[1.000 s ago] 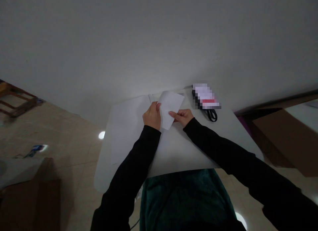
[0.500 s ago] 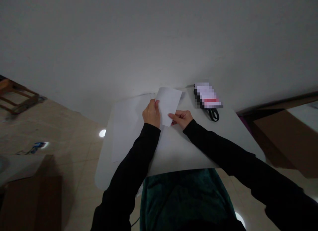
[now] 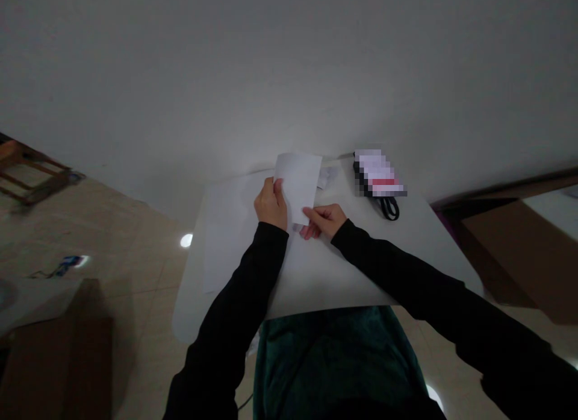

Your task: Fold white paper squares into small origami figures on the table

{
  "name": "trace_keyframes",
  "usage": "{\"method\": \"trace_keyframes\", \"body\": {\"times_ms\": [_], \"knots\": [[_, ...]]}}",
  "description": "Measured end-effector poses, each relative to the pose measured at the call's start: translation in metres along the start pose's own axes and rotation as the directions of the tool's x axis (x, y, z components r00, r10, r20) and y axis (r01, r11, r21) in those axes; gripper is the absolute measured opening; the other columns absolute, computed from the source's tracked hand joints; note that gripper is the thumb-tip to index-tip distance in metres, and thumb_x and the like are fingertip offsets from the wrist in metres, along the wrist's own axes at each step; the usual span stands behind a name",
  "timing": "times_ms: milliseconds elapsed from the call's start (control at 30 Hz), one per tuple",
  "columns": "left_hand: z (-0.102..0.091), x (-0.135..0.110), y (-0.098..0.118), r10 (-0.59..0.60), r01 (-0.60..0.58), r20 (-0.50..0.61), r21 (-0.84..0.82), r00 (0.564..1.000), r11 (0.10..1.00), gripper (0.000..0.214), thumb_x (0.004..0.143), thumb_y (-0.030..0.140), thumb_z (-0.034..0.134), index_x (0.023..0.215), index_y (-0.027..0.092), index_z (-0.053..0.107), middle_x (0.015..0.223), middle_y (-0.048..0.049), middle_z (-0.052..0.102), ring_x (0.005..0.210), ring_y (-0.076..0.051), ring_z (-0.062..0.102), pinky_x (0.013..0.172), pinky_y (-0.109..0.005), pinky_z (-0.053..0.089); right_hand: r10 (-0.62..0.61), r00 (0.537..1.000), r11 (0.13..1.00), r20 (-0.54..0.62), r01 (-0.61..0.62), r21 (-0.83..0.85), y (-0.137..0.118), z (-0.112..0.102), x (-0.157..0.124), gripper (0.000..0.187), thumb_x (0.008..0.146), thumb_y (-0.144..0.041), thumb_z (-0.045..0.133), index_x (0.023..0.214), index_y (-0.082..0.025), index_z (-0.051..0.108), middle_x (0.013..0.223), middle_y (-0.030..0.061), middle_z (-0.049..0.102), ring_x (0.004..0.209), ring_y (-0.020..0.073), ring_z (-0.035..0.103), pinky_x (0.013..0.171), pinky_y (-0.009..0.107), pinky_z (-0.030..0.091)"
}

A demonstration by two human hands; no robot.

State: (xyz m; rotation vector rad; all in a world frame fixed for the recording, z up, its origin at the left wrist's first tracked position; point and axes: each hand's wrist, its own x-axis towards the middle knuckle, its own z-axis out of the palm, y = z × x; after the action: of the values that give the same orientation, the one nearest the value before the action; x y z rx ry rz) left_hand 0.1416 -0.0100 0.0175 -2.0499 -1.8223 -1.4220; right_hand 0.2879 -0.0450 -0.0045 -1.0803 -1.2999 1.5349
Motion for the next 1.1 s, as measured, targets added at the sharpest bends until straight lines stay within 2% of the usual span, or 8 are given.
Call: {"method": "trace_keyframes", "body": {"times_ms": [133,233,367,433,567,700,967,1100], "knots": [[-0.001,0.001,-0.002,-0.046,0.046,-0.005,-0.002,0.999,0.999,0.038,0.098,0.041,0.028,0.085,0.016,0.055,0.065,-0.0031,0.054,0.057,-0.014,0.051,0.059,-0.027,0.035,-0.04,0.999,0.994,0.019,0.042,-0.103,-0.001,-0.001,-0.003,0.055,0.076,-0.065,0.055,0.052,-0.016,0.055,0.04,0.0021,0.057,0.032,0.0095,0.049,0.036,0.022,0.036],[-0.001,0.001,-0.001,-0.08,0.08,-0.016,-0.02,0.997,0.997,0.039,0.097,0.042,0.029,0.083,0.016,0.055,0.063,-0.0019,0.053,0.055,-0.013,0.049,0.057,-0.026,0.034,-0.113,0.992,0.97,-0.059,0.097,-0.225,-0.002,-0.003,-0.004,0.051,0.079,-0.062,0.052,0.054,-0.017,0.056,0.032,-0.004,0.046,0.029,0.0078,0.04,0.04,0.023,0.036],[-0.002,0.0,0.005,-0.066,0.063,-0.077,-0.049,0.995,0.997,0.038,0.097,0.042,0.03,0.085,0.016,0.055,0.064,-0.0019,0.053,0.057,-0.013,0.05,0.059,-0.026,0.035,-0.258,0.951,0.927,-0.172,0.193,-0.322,-0.001,-0.003,-0.005,0.052,0.08,-0.061,0.049,0.05,-0.019,0.049,0.037,-0.0052,0.041,0.036,0.007,0.035,0.041,0.023,0.027],[-0.002,0.0,0.006,-0.061,0.056,-0.102,-0.058,0.993,0.997,0.037,0.097,0.041,0.03,0.084,0.017,0.055,0.064,-0.0016,0.052,0.057,-0.012,0.05,0.059,-0.025,0.035,-0.282,0.951,0.917,-0.124,0.23,-0.327,-0.001,-0.002,-0.005,0.055,0.08,-0.063,0.048,0.047,-0.019,0.045,0.04,-0.0044,0.04,0.039,0.0071,0.034,0.043,0.024,0.026],[-0.003,0.001,0.005,-0.103,0.095,-0.131,-0.065,0.986,0.993,0.038,0.096,0.044,0.031,0.079,0.018,0.052,0.062,0.0,0.049,0.055,-0.012,0.047,0.058,-0.025,0.034,-0.217,0.976,0.925,0.01,0.208,-0.319,-0.003,0.0,-0.005,0.061,0.082,-0.066,0.041,0.042,-0.02,0.041,0.038,-0.0042,0.037,0.039,0.0074,0.032,0.045,0.025,0.028],[-0.002,0.0,0.003,-0.133,0.122,-0.134,-0.086,0.982,0.989,0.04,0.096,0.047,0.03,0.076,0.018,0.049,0.061,0.0014,0.046,0.056,-0.011,0.044,0.058,-0.025,0.034,-0.218,0.976,0.93,-0.001,0.208,-0.303,-0.008,0.001,-0.007,0.063,0.08,-0.069,0.04,0.04,-0.021,0.037,0.038,-0.0047,0.034,0.039,0.0073,0.031,0.047,0.026,0.03],[0.003,-0.004,0.006,-0.14,0.133,-0.045,-0.142,0.989,0.981,0.041,0.095,0.048,0.032,0.072,0.019,0.047,0.055,0.0035,0.038,0.051,-0.011,0.038,0.052,-0.025,0.031,-0.238,0.971,0.913,-0.003,0.223,-0.341,-0.006,-0.01,-0.007,0.066,0.079,-0.072,0.041,0.037,-0.02,0.039,0.036,-0.0026,0.037,0.037,0.0071,0.031,0.043,0.026,0.026],[0.007,-0.009,0.007,-0.093,0.107,0.076,-0.199,0.993,0.974,0.042,0.094,0.051,0.033,0.07,0.019,0.047,0.055,0.0041,0.037,0.049,-0.01,0.037,0.052,-0.025,0.031,-0.3,0.946,0.892,-0.12,0.234,-0.388,-0.008,-0.018,-0.001,0.069,0.07,-0.079,0.044,0.037,-0.02,0.029,0.038,-0.0046,0.026,0.04,0.0059,0.023,0.042,0.025,0.017]]}}
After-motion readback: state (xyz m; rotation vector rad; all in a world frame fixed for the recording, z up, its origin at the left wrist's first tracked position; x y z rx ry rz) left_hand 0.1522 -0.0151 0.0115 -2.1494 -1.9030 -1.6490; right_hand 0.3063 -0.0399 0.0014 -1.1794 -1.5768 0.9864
